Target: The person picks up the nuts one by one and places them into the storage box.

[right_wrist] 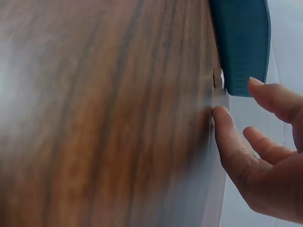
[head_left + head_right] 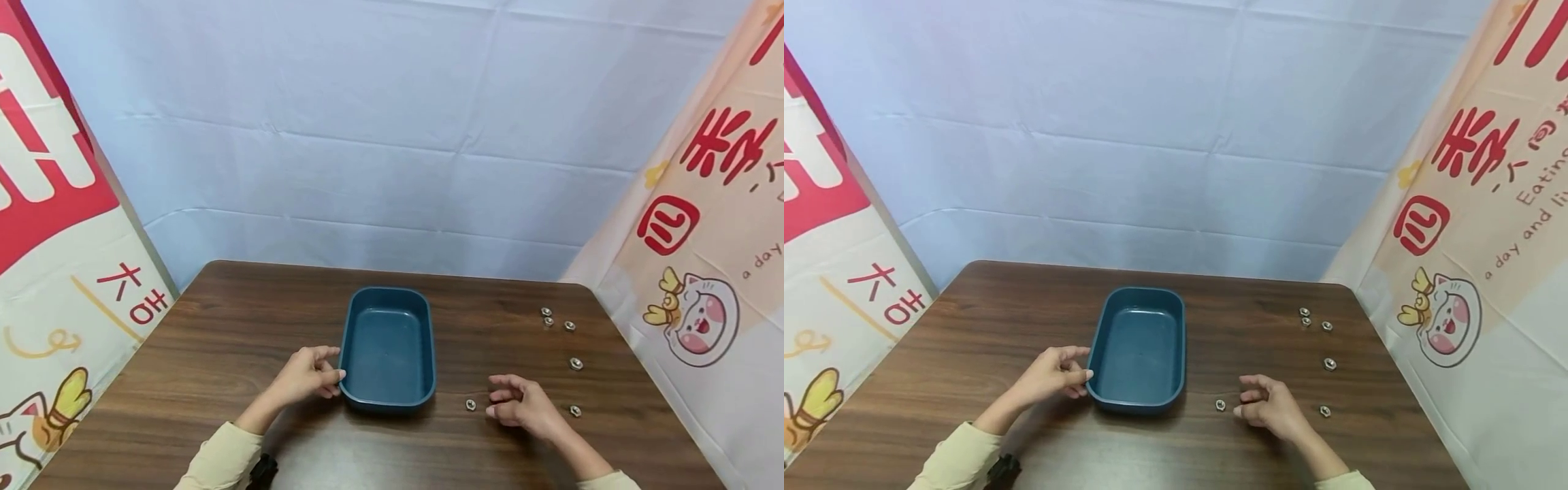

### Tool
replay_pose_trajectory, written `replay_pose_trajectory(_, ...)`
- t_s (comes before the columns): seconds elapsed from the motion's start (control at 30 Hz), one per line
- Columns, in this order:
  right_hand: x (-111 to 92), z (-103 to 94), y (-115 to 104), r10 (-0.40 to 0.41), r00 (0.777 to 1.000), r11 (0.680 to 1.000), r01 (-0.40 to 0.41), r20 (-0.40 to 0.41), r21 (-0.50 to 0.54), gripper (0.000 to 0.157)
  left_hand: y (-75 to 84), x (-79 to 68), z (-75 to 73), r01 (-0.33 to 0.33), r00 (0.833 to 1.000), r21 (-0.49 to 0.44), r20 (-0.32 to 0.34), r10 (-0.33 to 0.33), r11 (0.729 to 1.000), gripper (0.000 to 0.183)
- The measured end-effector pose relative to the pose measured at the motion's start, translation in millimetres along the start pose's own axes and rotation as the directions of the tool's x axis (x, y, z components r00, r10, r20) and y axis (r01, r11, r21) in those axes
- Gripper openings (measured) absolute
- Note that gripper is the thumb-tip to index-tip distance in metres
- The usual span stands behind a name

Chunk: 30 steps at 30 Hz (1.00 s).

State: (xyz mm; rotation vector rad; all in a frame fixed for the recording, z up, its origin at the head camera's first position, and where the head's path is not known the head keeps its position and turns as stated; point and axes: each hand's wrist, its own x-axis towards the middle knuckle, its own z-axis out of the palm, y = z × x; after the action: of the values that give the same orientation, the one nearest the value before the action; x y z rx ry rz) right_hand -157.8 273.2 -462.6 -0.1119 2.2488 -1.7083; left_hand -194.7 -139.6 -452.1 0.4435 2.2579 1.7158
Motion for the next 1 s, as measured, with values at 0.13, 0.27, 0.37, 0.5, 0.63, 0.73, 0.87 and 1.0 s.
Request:
replay_pose_trajectory(0.13, 4.1, 5.7, -1.3, -0.010, 1.000, 0.999, 0.009, -0.021, -0.046, 0.063, 1.8, 2.7, 3.7, 0.001, 0.999, -0.020, -0.032, -0.001, 1.000, 0.053)
replay_pose_trajectory(0.27, 8.9, 11.7, -3.1, -0.037, 0.999, 0.991, 0.032, -0.038, -0.132, 0.057, 3.3, 5.6, 7.2, 0.008, 0.996, -0.021, -0.086, -0.010, 1.000, 0.047)
replay_pose_trajectory(0.37, 12.5, 16.0, -3.9, -0.058, 0.998, 0.984, 0.052, -0.033, -0.170, 0.055, 2.9, 7.5, 9.4, 0.012, 0.994, -0.037, -0.108, -0.016, 0.999, 0.046)
replay_pose_trajectory(0.5, 16.0, 21.0, -4.0, -0.062, 0.997, 0.976, 0.051, -0.046, -0.209, 0.053, 2.0, 8.2, 11.3, 0.022, 0.993, -0.057, -0.113, -0.028, 0.998, 0.047)
replay_pose_trajectory(0.63, 18.0, 24.9, -4.6, -0.070, 0.995, 0.963, 0.050, -0.065, -0.266, 0.050, 1.7, 7.7, 12.1, 0.027, 0.993, -0.086, -0.112, -0.037, 0.996, 0.048)
replay_pose_trajectory(0.73, 20.1, 26.9, -4.5, -0.090, 0.993, 0.947, 0.063, -0.072, -0.315, 0.047, 1.4, 7.2, 12.9, 0.031, 0.993, -0.110, -0.111, -0.043, 0.993, 0.048)
replay_pose_trajectory(0.87, 22.5, 28.5, -4.2, -0.108, 0.991, 0.929, 0.070, -0.084, -0.363, 0.043, 1.8, 6.1, 14.8, 0.058, 0.994, -0.153, -0.084, -0.071, 0.987, 0.050)
replay_pose_trajectory(1.0, 24.0, 29.4, -3.8, -0.096, 0.992, 0.924, 0.057, -0.085, -0.378, 0.041, 4.0, 4.0, 15.9, 0.067, 0.995, -0.177, -0.055, -0.078, 0.982, 0.054)
